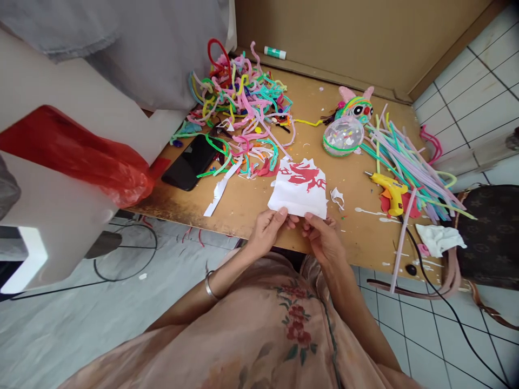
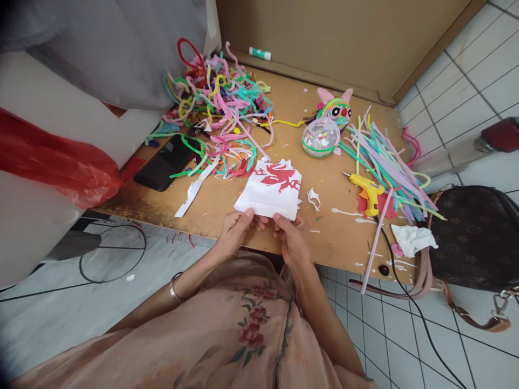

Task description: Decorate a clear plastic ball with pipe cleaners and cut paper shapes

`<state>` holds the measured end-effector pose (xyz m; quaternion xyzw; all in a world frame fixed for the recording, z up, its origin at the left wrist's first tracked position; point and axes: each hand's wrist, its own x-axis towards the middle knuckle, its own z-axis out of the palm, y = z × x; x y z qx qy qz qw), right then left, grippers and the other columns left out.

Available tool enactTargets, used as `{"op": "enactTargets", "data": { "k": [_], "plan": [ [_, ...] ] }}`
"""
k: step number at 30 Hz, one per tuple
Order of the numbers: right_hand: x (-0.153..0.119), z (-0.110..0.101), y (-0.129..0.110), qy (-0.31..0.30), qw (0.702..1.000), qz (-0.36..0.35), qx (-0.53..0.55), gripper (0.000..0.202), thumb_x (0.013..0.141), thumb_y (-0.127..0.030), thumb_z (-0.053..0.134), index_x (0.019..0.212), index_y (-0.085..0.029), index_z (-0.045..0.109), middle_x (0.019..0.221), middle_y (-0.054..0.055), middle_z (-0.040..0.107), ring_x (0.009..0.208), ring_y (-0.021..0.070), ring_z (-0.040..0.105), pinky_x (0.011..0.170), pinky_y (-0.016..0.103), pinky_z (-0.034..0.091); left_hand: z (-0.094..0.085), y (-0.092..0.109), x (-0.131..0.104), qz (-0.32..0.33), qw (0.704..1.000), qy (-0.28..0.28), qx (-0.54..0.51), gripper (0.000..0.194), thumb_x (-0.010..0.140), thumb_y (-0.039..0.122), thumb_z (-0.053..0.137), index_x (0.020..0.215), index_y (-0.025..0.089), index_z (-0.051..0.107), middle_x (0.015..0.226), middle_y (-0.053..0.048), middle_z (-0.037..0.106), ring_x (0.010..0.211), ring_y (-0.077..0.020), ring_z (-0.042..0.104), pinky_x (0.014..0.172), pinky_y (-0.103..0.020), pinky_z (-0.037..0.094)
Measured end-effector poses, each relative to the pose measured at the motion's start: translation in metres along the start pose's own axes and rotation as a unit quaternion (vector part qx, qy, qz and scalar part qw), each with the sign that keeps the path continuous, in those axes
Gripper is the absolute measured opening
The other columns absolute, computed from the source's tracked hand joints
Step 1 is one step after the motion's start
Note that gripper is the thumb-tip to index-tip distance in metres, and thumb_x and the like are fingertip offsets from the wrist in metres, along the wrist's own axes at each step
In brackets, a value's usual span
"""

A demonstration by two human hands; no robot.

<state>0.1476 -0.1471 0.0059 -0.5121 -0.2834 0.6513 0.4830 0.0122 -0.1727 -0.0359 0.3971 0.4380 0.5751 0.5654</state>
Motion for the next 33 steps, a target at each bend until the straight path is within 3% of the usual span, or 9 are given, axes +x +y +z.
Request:
{"op": "enactTargets", "data": {
  "k": [8, 15, 21, 26, 33],
  "plan": [
    [-0.003, 0.002, 0.007, -0.001, 0.999, -0.040, -0.001, 0.027, 0.056, -0.032, 0.082, 0.062, -0.019, 0.060, 0.053, -0.005, 0.055, 0.047, 0.0074, 0.044, 0.043, 0.023, 0.035, 0.006, 0.012, 0.000, 0.009, 1.000, -0.004, 0.028, 0.041, 0.075, 0.055, 0.071, 0.078, 0.014, 0.070, 0.074, -0.005, 0.071, 0.067, -0.0141, 0.063, 0.067, -0.026, 0.051],
    [-0.007, 0.005, 0.009, 0.018, 0.999, -0.043, -0.001, 0.027, 0.052, -0.032, 0.085, 0.063, -0.018, 0.064, 0.056, -0.004, 0.059, 0.049, 0.0080, 0.046, 0.045, 0.022, 0.038, 0.008, 0.007, -0.001, -0.008, 0.999, 0.024, 0.041, 0.040, 0.076, 0.054, 0.070, 0.078, 0.014, 0.071, 0.076, -0.006, 0.073, 0.064, -0.0135, 0.063, 0.065, -0.026, 0.052],
    [-0.006, -0.003, 0.009, -0.027, 0.999, -0.032, 0.009, 0.026, 0.057, -0.033, 0.086, 0.062, -0.018, 0.065, 0.056, -0.003, 0.059, 0.052, 0.0079, 0.048, 0.048, 0.022, 0.039, 0.008, 0.013, -0.001, -0.012, 0.999, 0.028, 0.038, 0.041, 0.077, 0.054, 0.069, 0.076, 0.013, 0.072, 0.076, -0.008, 0.074, 0.063, -0.0136, 0.064, 0.063, -0.026, 0.052],
    [-0.005, -0.013, 0.010, -0.069, 0.997, -0.023, 0.011, 0.029, 0.064, -0.044, 0.081, 0.062, -0.019, 0.065, 0.059, -0.001, 0.063, 0.055, 0.0113, 0.052, 0.052, 0.025, 0.044, 0.008, 0.014, -0.001, -0.017, 0.998, 0.034, 0.041, 0.042, 0.077, 0.055, 0.069, 0.074, 0.014, 0.072, 0.075, -0.008, 0.075, 0.061, -0.0139, 0.064, 0.061, -0.026, 0.052],
    [-0.005, -0.018, 0.009, -0.072, 0.996, -0.036, -0.025, 0.032, 0.066, -0.050, 0.079, 0.066, -0.020, 0.069, 0.062, 0.001, 0.065, 0.057, 0.0121, 0.054, 0.056, 0.026, 0.045, 0.006, 0.012, 0.004, -0.029, 0.999, 0.041, 0.018, 0.037, 0.073, 0.050, 0.073, 0.071, 0.013, 0.071, 0.073, -0.008, 0.074, 0.056, -0.0127, 0.062, 0.058, -0.025, 0.051]
  ]
}}
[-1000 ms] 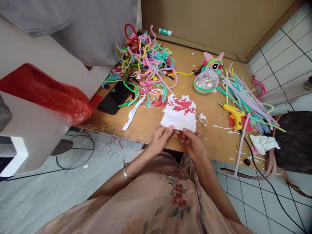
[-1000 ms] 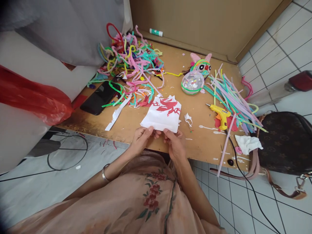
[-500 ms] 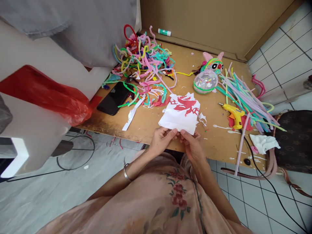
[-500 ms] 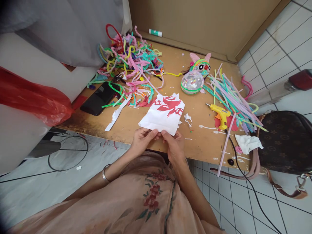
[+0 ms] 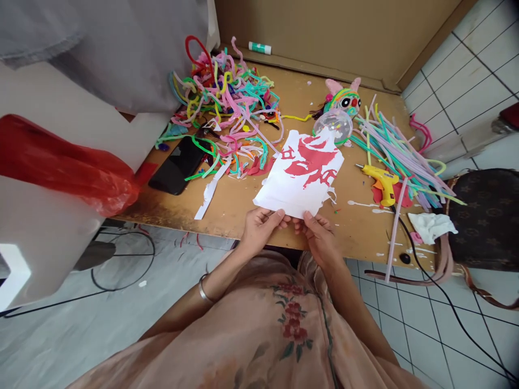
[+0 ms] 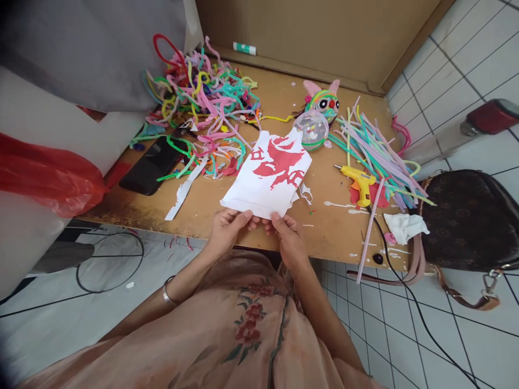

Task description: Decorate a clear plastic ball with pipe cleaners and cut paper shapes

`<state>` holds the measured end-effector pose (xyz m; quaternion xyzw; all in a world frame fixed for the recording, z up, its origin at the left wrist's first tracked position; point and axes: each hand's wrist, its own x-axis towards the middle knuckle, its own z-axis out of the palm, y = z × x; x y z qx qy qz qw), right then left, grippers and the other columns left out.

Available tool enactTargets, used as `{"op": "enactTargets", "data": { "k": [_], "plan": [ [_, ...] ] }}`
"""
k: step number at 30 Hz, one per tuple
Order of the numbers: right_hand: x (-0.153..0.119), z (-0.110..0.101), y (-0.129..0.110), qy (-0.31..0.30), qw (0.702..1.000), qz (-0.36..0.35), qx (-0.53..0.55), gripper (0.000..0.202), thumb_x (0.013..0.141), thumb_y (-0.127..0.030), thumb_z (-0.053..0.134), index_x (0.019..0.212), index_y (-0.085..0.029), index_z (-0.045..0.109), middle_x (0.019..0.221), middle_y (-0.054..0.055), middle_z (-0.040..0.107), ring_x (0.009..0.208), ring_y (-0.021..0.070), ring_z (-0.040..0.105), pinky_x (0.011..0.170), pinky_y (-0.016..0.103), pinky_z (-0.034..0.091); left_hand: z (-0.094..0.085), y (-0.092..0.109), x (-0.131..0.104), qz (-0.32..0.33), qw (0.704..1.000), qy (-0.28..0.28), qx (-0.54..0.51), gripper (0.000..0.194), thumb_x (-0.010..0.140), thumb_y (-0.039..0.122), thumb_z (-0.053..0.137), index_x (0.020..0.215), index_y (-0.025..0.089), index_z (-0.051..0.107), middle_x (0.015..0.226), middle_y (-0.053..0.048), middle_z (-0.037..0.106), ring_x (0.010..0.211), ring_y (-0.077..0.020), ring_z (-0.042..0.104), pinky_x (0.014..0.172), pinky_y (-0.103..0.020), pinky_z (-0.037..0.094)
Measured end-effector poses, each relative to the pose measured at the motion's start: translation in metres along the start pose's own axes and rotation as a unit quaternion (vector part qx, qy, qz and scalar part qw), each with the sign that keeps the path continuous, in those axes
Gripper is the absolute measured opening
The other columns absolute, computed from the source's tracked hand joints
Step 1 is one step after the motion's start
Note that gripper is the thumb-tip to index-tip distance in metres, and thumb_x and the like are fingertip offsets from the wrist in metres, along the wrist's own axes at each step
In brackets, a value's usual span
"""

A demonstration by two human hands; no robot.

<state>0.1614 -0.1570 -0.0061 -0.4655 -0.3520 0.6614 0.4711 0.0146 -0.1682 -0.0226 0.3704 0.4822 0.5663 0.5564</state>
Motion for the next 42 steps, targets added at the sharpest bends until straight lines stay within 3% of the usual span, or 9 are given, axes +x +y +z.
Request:
{"op": "enactTargets", "data": {
  "k": [5, 11, 27, 42],
  "plan": [
    [0.001, 0.004, 0.001, 0.006, 1.000, -0.004, 0.016, 0.032, 0.064, -0.050, 0.081, 0.064, -0.019, 0.069, 0.061, 0.000, 0.064, 0.057, 0.0112, 0.053, 0.055, 0.025, 0.043, 0.003, 0.001, 0.001, -0.014, 1.000, -0.010, -0.018, 0.032, 0.071, 0.045, 0.076, 0.072, 0.013, 0.071, 0.075, -0.008, 0.075, 0.056, -0.0123, 0.062, 0.057, -0.025, 0.051],
    [-0.001, 0.010, 0.001, 0.022, 0.999, -0.004, 0.047, 0.032, 0.061, -0.048, 0.083, 0.060, -0.019, 0.069, 0.059, -0.001, 0.064, 0.055, 0.0098, 0.050, 0.054, 0.025, 0.041, 0.008, -0.002, -0.002, -0.005, 0.999, 0.029, -0.030, 0.033, 0.070, 0.045, 0.077, 0.072, 0.013, 0.068, 0.068, -0.006, 0.073, 0.055, -0.0113, 0.061, 0.056, -0.025, 0.050],
    [-0.003, 0.013, 0.005, 0.036, 0.998, -0.012, 0.058, 0.031, 0.062, -0.046, 0.083, 0.061, -0.019, 0.068, 0.060, 0.000, 0.065, 0.055, 0.0099, 0.051, 0.055, 0.025, 0.041, 0.017, 0.002, -0.006, 0.005, 0.998, 0.059, -0.035, 0.030, 0.067, 0.042, 0.078, 0.070, 0.014, 0.068, 0.066, -0.005, 0.073, 0.054, -0.0117, 0.062, 0.056, -0.024, 0.051],
    [-0.003, 0.010, 0.005, 0.032, 0.999, -0.005, 0.031, 0.035, 0.056, -0.049, 0.085, 0.062, -0.018, 0.069, 0.060, -0.001, 0.064, 0.057, 0.0099, 0.051, 0.055, 0.025, 0.042, 0.015, -0.002, -0.004, 0.016, 0.998, 0.054, -0.038, 0.028, 0.068, 0.041, 0.079, 0.069, 0.014, 0.069, 0.067, -0.005, 0.073, 0.054, -0.0113, 0.062, 0.055, -0.023, 0.051]
  ]
}}
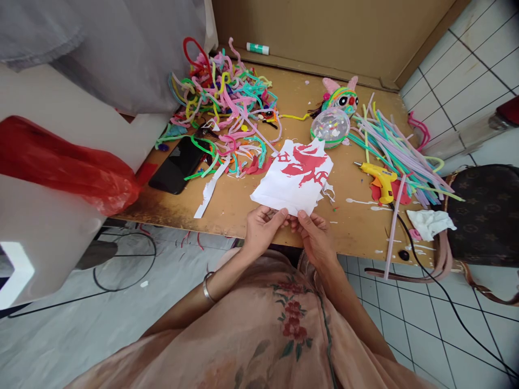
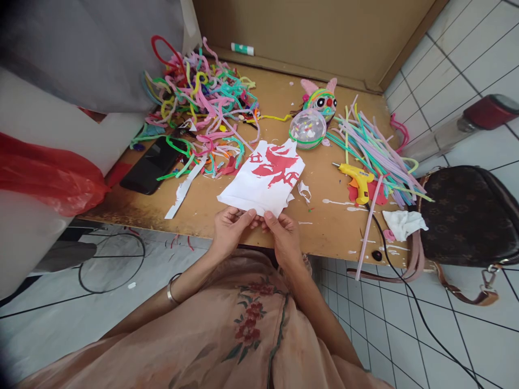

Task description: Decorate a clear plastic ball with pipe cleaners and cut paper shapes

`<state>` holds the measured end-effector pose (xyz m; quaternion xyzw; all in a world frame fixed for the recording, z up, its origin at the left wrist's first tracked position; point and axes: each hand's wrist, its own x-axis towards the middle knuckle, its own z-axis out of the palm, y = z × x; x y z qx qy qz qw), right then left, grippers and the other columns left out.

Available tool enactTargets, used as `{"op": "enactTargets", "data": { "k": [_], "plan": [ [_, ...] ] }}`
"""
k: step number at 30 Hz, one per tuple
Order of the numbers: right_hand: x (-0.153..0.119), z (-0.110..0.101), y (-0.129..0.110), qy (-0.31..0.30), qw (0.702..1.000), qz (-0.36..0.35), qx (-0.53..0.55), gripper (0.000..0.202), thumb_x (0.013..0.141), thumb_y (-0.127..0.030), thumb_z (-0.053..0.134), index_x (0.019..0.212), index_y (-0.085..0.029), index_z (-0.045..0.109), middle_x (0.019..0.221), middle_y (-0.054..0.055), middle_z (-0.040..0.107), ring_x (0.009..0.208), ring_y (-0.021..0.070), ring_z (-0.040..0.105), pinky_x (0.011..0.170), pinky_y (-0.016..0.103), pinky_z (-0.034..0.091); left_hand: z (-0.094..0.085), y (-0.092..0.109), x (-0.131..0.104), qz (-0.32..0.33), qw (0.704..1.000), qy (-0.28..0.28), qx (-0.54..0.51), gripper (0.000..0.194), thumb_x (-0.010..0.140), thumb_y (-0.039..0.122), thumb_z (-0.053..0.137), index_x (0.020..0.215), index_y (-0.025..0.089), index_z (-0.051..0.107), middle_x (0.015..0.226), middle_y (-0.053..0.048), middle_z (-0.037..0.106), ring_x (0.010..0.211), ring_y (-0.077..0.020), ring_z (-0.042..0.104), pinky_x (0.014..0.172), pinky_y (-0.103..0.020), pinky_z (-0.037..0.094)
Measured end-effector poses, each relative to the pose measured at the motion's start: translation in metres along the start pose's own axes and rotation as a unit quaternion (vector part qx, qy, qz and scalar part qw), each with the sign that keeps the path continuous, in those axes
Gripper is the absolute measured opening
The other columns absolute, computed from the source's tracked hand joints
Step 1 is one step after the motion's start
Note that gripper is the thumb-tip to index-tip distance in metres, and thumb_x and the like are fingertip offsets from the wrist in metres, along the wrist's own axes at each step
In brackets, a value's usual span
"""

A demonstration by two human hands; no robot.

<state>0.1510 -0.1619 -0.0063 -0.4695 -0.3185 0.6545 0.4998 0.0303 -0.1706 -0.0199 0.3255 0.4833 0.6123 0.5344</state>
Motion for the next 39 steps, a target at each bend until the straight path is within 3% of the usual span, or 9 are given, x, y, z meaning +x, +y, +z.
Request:
{"op": "enactTargets", "data": {
  "k": [11, 28, 34, 39],
  "plan": [
    [0.000, 0.002, -0.003, 0.014, 1.000, -0.002, -0.013, 0.033, 0.054, -0.045, 0.087, 0.059, -0.019, 0.068, 0.057, -0.002, 0.062, 0.055, 0.0096, 0.049, 0.054, 0.025, 0.041, -0.007, -0.006, 0.000, -0.002, 1.000, -0.028, -0.004, 0.026, 0.074, 0.039, 0.075, 0.071, 0.014, 0.070, 0.069, -0.006, 0.074, 0.058, -0.0119, 0.065, 0.059, -0.023, 0.053],
    [-0.001, 0.001, -0.002, 0.014, 0.999, -0.011, -0.029, 0.031, 0.055, -0.044, 0.086, 0.062, -0.019, 0.068, 0.059, -0.001, 0.064, 0.055, 0.0100, 0.048, 0.055, 0.026, 0.041, -0.004, 0.000, 0.000, -0.023, 1.000, -0.018, -0.011, 0.034, 0.066, 0.046, 0.080, 0.066, 0.014, 0.068, 0.068, -0.007, 0.073, 0.055, -0.0133, 0.064, 0.057, -0.026, 0.053],
    [0.002, 0.004, 0.000, 0.033, 0.998, -0.039, -0.046, 0.035, 0.055, -0.047, 0.084, 0.056, -0.020, 0.062, 0.051, -0.004, 0.055, 0.050, 0.0091, 0.043, 0.051, 0.026, 0.036, -0.005, -0.004, 0.001, -0.020, 1.000, -0.020, -0.010, 0.034, 0.066, 0.046, 0.080, 0.070, 0.014, 0.069, 0.070, -0.007, 0.073, 0.057, -0.0128, 0.063, 0.059, -0.026, 0.052],
    [0.007, 0.013, -0.005, 0.007, 0.997, -0.064, -0.045, 0.034, 0.058, -0.044, 0.082, 0.054, -0.020, 0.059, 0.048, -0.005, 0.052, 0.047, 0.0084, 0.041, 0.050, 0.026, 0.033, -0.005, -0.005, 0.005, -0.002, 0.998, -0.014, -0.053, 0.034, 0.067, 0.045, 0.081, 0.073, 0.015, 0.069, 0.066, -0.002, 0.070, 0.060, -0.0105, 0.061, 0.062, -0.023, 0.049]
  ]
}}
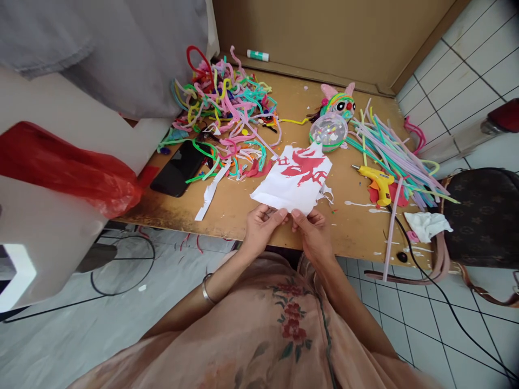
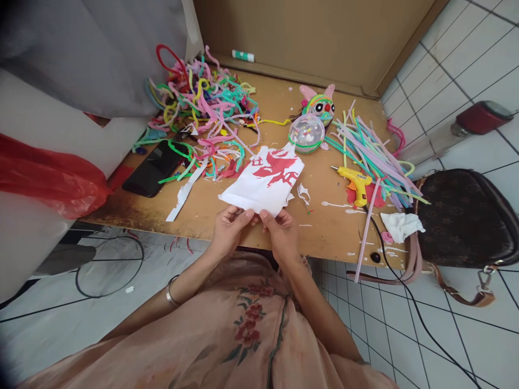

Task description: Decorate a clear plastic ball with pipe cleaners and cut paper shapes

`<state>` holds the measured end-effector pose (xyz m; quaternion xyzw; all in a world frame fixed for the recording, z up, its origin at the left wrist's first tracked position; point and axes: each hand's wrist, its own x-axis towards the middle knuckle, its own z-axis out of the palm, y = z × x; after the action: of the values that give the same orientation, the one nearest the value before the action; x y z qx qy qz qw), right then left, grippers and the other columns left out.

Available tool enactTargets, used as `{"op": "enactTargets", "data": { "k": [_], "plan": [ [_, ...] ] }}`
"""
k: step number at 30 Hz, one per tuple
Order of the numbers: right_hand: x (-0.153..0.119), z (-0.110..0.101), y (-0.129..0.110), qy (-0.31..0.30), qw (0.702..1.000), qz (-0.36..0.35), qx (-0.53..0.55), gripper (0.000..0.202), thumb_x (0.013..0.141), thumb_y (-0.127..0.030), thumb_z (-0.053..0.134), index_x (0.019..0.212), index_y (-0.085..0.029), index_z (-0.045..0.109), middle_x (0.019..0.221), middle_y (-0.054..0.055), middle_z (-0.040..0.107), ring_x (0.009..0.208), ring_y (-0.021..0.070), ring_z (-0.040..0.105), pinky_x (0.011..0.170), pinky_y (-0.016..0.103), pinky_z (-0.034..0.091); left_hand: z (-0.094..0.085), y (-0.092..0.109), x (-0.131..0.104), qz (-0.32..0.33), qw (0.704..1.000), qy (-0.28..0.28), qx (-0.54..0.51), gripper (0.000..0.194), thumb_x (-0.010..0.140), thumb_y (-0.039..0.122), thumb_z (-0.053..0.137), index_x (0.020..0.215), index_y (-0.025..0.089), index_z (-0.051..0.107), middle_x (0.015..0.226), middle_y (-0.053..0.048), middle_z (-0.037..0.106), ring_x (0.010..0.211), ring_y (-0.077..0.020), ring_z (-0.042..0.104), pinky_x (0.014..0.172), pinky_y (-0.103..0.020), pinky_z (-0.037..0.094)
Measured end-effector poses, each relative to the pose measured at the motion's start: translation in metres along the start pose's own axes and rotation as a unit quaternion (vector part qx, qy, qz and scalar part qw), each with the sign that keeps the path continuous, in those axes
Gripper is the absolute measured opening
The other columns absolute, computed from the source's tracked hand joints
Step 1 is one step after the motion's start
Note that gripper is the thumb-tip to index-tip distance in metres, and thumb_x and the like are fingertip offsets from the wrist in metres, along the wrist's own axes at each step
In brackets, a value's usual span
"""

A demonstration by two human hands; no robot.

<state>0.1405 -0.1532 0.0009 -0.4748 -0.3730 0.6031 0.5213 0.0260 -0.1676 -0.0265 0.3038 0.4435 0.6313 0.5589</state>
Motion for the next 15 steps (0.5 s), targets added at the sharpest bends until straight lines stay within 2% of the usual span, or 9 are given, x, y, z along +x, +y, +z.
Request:
{"op": "enactTargets", "data": {
  "k": [7, 12, 15],
  "plan": [
    [0.014, 0.016, -0.012, -0.014, 0.999, -0.031, -0.040, 0.034, 0.058, -0.047, 0.080, 0.054, -0.020, 0.059, 0.047, -0.005, 0.052, 0.047, 0.0081, 0.040, 0.048, 0.024, 0.033, 0.007, 0.016, 0.008, 0.006, 0.998, 0.053, -0.045, 0.038, 0.060, 0.050, 0.084, 0.064, 0.016, 0.067, 0.062, 0.000, 0.068, 0.056, -0.0091, 0.057, 0.061, -0.024, 0.048],
    [0.022, 0.024, -0.013, -0.025, 0.997, -0.049, -0.048, 0.031, 0.059, -0.045, 0.079, 0.056, -0.020, 0.060, 0.047, -0.005, 0.050, 0.046, 0.0077, 0.039, 0.046, 0.024, 0.031, 0.007, 0.025, 0.014, 0.005, 0.996, 0.040, -0.084, 0.038, 0.057, 0.048, 0.086, 0.064, 0.016, 0.065, 0.064, 0.000, 0.068, 0.058, -0.0082, 0.058, 0.061, -0.023, 0.049],
    [0.026, 0.026, -0.012, -0.038, 0.996, -0.046, -0.069, 0.032, 0.060, -0.047, 0.078, 0.058, -0.019, 0.062, 0.047, -0.005, 0.050, 0.046, 0.0078, 0.039, 0.046, 0.024, 0.031, 0.006, 0.024, 0.016, -0.001, 0.995, 0.054, -0.082, 0.039, 0.056, 0.047, 0.087, 0.065, 0.016, 0.065, 0.063, 0.000, 0.067, 0.058, -0.0083, 0.059, 0.060, -0.023, 0.049]
  ]
}}
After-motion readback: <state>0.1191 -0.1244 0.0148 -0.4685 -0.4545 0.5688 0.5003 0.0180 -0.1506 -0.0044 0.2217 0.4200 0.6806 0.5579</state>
